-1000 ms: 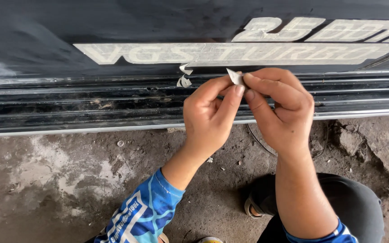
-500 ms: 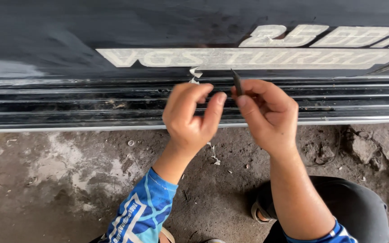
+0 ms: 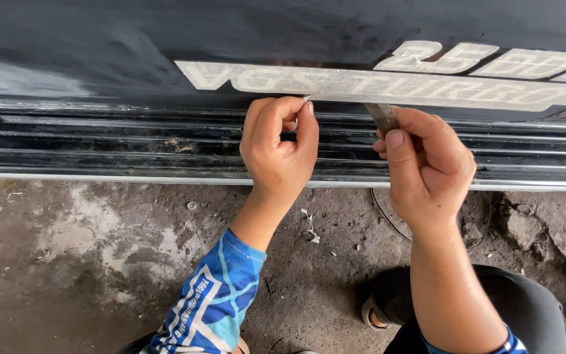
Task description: Removing a sticker from the side of a vehicle using a razor blade.
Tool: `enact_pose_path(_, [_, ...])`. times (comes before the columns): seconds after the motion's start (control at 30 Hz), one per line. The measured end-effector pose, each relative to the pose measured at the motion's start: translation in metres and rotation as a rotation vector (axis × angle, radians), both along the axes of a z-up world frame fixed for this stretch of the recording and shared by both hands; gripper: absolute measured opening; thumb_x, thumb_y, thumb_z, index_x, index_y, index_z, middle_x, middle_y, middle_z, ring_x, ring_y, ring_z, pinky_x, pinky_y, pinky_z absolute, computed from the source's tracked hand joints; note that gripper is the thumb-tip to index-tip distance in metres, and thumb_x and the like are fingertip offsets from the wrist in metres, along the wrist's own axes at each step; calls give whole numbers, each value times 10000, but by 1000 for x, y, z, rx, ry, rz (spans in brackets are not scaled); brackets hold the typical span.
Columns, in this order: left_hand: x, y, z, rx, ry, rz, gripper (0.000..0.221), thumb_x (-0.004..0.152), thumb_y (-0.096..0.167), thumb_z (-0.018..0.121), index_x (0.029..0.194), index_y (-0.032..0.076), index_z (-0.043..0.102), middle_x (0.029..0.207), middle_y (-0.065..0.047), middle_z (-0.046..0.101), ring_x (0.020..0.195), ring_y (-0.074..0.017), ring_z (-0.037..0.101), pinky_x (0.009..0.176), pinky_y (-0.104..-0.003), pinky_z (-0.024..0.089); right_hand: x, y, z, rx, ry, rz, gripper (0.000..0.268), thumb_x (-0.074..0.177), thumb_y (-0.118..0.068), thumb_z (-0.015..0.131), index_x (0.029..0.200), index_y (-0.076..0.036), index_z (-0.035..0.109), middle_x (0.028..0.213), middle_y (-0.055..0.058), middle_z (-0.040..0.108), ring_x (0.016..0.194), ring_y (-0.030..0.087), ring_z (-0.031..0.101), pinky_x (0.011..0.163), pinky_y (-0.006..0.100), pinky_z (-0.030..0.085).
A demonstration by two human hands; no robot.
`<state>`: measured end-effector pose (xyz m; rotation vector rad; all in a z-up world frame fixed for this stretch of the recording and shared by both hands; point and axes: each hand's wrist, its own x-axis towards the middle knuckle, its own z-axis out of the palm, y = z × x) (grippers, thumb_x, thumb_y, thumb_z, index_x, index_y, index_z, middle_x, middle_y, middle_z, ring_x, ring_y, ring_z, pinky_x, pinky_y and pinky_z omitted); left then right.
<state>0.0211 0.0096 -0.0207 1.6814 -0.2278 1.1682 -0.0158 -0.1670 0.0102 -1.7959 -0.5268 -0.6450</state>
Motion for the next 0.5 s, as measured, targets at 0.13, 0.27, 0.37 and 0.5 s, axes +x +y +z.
enact_pose_path(0.13, [0, -2, 1, -1, 18, -3, 176, 911, -42, 771, 899, 69, 635, 830, -9, 600, 676, -98, 566, 552, -227, 465, -3, 3, 14, -78, -12, -20, 98, 1145, 14, 637, 1228, 62, 654, 1012, 83, 705, 858, 99, 687, 791, 211, 569])
enact_pose_path(0.27, [-7, -11, 1, -70, 55, -77, 168, 899, -45, 757, 907, 67, 632, 854, -14, 618, 670, -84, 598, 604, -236, 507, 22, -12, 29, -201, -183, 15, 89, 1149, 30, 647, 1230, 63, 663, 1020, 123, 730, 854, 137, 719, 743, 221, 586])
enact_pose_path(0.37, [-8, -11, 1, -66, 38, -67, 164, 895, -47, 751, 901, 70, 636, 854, -17, 627, 672, -95, 599, 604, -231, 509, 31, -18, 48, 26, -136, 136, 91, 1094, 23, 600, 1166, 76, 619, 1034, 118, 706, 927, 153, 714, 818, 261, 615])
enact_pose_path(0.5, [-13, -14, 6, -86, 34, -142, 143, 915, -31, 744, 927, 63, 637, 898, -25, 637, 695, -80, 633, 621, -219, 526, 36, -42, 51, -24, -42, 197, 76, 1130, 16, 588, 1156, 84, 610, 1021, 124, 701, 837, 132, 699, 799, 250, 599])
